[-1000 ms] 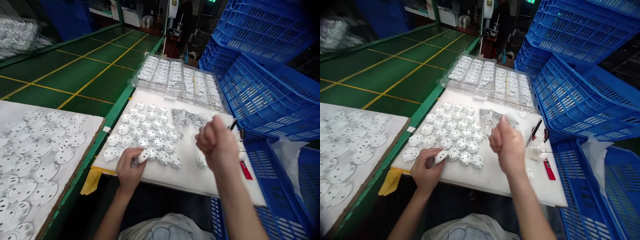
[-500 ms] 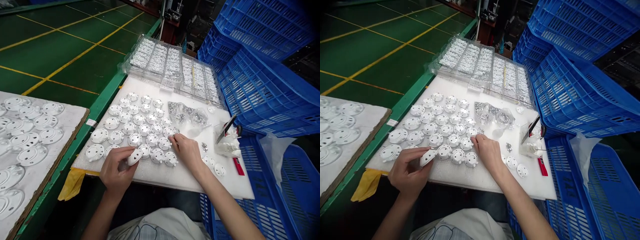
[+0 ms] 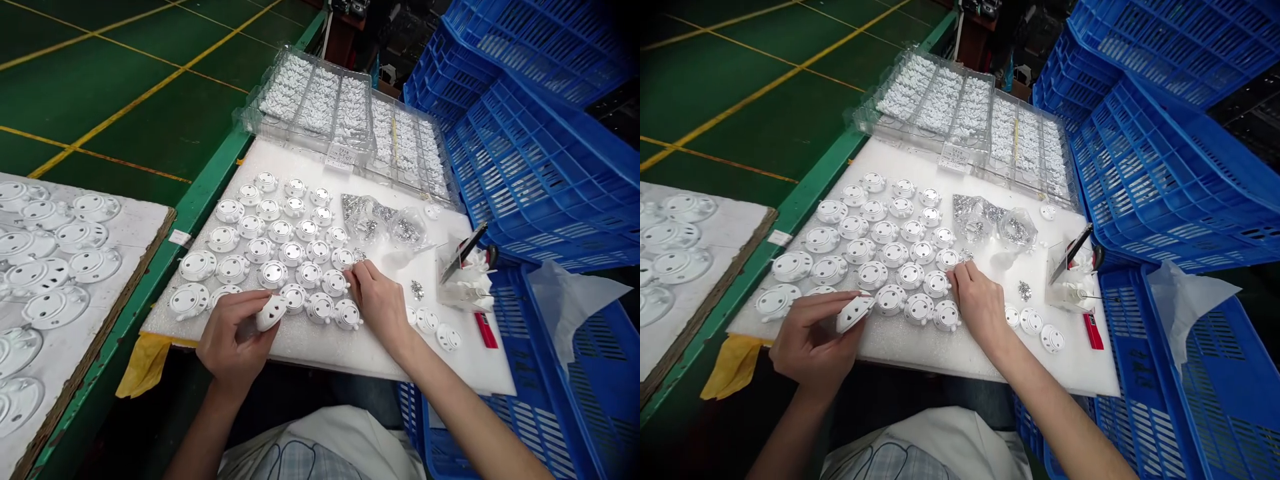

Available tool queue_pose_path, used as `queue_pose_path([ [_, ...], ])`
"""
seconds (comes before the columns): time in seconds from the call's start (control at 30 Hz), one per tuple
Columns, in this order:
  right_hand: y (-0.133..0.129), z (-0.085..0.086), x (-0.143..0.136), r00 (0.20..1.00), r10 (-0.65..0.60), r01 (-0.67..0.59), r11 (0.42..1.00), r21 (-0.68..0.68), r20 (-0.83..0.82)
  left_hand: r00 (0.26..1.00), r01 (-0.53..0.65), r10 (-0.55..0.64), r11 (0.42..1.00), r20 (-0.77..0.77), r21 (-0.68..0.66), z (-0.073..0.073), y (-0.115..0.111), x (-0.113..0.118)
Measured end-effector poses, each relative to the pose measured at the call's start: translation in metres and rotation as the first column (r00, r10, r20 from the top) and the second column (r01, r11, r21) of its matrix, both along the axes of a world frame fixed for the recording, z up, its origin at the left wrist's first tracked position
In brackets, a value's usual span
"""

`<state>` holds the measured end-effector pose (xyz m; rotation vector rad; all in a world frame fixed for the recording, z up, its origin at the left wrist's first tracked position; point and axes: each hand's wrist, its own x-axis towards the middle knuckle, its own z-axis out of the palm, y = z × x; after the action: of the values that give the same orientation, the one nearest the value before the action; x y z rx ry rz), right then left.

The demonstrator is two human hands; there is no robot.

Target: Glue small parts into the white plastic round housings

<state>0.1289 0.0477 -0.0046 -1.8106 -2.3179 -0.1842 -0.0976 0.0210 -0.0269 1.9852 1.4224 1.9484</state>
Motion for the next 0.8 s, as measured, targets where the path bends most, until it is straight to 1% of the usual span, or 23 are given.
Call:
queue_pose_path([
  [0.2,-0.005,-0.004,0.004,0.98,0.037,-0.034,0.999,0.021,-0.196,1.0,0.021,-0.022,0.999,0.01,0.027,0.002,0.001,0.001],
  [0.33,-0.011,-0.003,0.006,0.947,0.076,-0.074,0.997,0.018,-0.312,1.0,0.004,-0.004,1.0,0.008,0.016,0.003,0.001,0.001],
  [0.5,-0.013,-0.001,0.005,0.896,0.093,-0.095,0.995,0.017,-0.434,1.0,-0.012,0.012,1.0,-0.003,0.006,0.006,0.002,0.004],
  [0.6,-0.013,0.001,0.004,0.851,0.088,-0.096,0.995,0.012,-0.517,1.0,-0.011,0.011,1.0,-0.017,0.012,0.006,0.003,0.005],
  [0.7,-0.012,0.001,0.003,0.804,0.082,-0.098,0.995,0.004,-0.588,1.0,0.001,-0.001,1.0,-0.02,0.002,0.004,0.001,0.001],
  [0.8,-0.01,0.002,0.002,0.779,0.083,-0.1,0.995,0.007,-0.622,1.0,0.006,-0.006,1.0,0.01,-0.01,0.004,0.0,-0.004],
])
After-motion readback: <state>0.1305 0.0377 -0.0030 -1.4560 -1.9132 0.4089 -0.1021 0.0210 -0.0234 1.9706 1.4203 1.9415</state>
